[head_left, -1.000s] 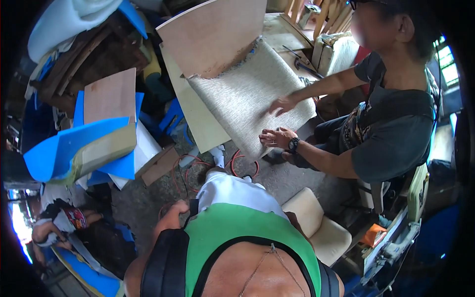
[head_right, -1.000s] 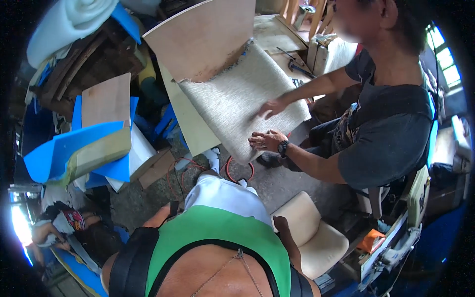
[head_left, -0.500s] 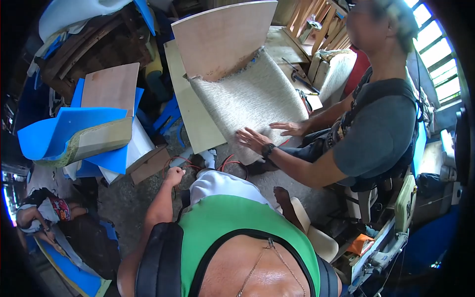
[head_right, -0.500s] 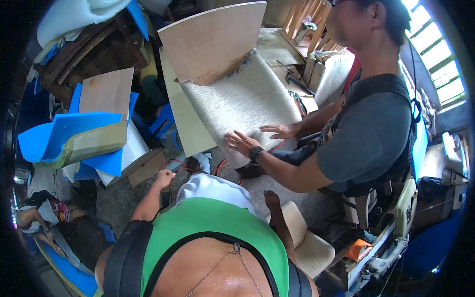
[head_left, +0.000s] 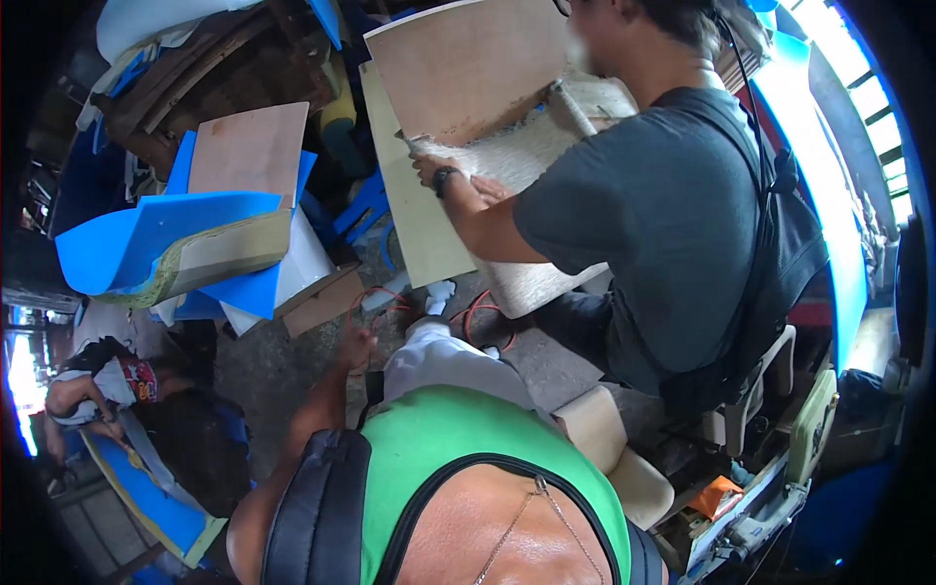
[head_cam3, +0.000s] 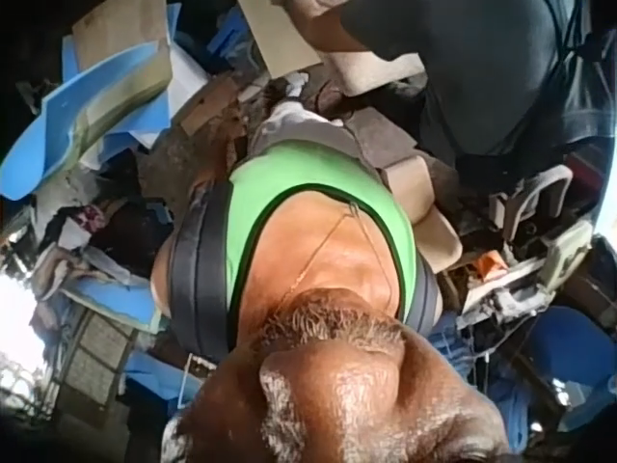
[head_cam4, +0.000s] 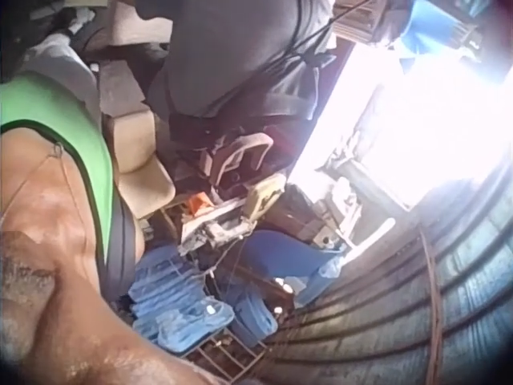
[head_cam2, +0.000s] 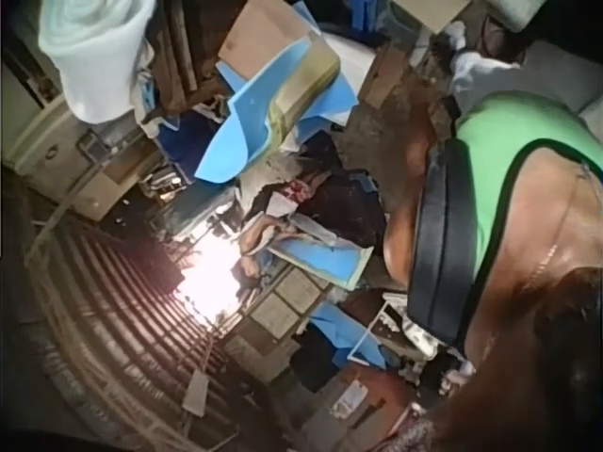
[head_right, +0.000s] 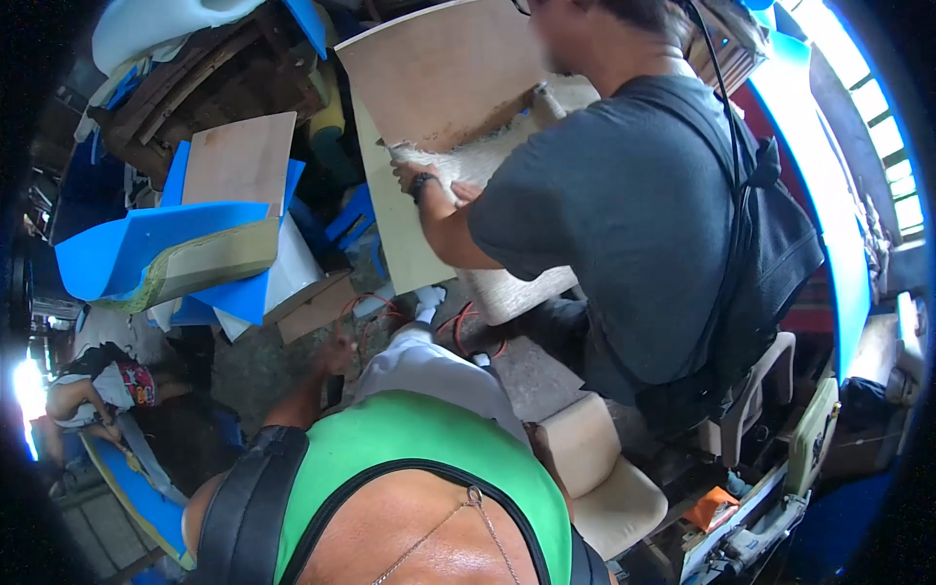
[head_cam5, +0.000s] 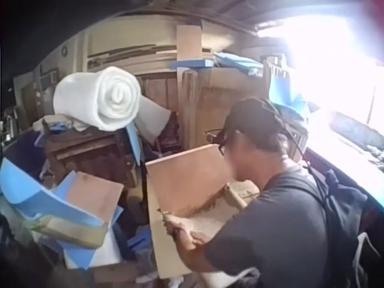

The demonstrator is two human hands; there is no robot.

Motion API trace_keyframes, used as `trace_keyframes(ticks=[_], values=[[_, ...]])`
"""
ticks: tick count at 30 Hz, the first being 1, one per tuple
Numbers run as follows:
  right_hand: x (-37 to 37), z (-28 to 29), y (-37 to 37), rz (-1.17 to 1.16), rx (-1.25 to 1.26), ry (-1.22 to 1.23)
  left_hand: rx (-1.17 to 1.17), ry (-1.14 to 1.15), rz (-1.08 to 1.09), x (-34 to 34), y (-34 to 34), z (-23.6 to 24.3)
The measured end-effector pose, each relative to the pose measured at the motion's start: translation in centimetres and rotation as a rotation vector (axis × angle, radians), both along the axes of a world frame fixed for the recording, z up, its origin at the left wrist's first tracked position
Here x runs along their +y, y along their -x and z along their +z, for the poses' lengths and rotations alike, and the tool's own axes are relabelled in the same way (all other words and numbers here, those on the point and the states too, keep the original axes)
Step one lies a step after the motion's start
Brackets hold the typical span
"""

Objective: Positioning and holding fabric and plywood for furniture upholstery assembly.

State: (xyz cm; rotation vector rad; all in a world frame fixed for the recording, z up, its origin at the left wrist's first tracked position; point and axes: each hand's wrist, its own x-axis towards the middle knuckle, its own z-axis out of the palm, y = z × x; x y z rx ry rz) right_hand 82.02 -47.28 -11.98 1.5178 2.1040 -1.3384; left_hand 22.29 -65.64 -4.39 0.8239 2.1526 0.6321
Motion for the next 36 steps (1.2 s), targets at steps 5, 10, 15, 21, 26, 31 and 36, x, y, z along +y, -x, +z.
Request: trace_keyframes(ticks=[5,10,15,21,26,31,36], values=[[-0.2,1.1,3.1,-0.044,-0.001,0.024,0.354,-0.444,0.237,12.4,6.5,10.4],[1.1,2.9,7.9,-0.148,-0.007,0.012,0.554,-0.791,0.206,29.0,17.3,26.2],[1.7,3.0,13.0,-0.207,-0.001,0.018,0.876,-0.997,-0.018,41.1,22.9,37.5],[2.4,2.3,18.5,-0.318,0.014,0.016,0.710,-0.473,-0.317,50.2,25.2,40.4],[2.0,1.8,21.3,-0.288,0.008,-0.006,0.565,-0.312,-0.662,52.8,27.1,38.0],[1.2,0.7,22.5,-0.148,0.006,-0.075,0.509,-0.377,-0.608,52.1,27.8,36.1],[1.9,1.2,23.6,0.169,0.011,-0.315,0.592,-0.354,-0.561,51.8,27.6,36.0]])
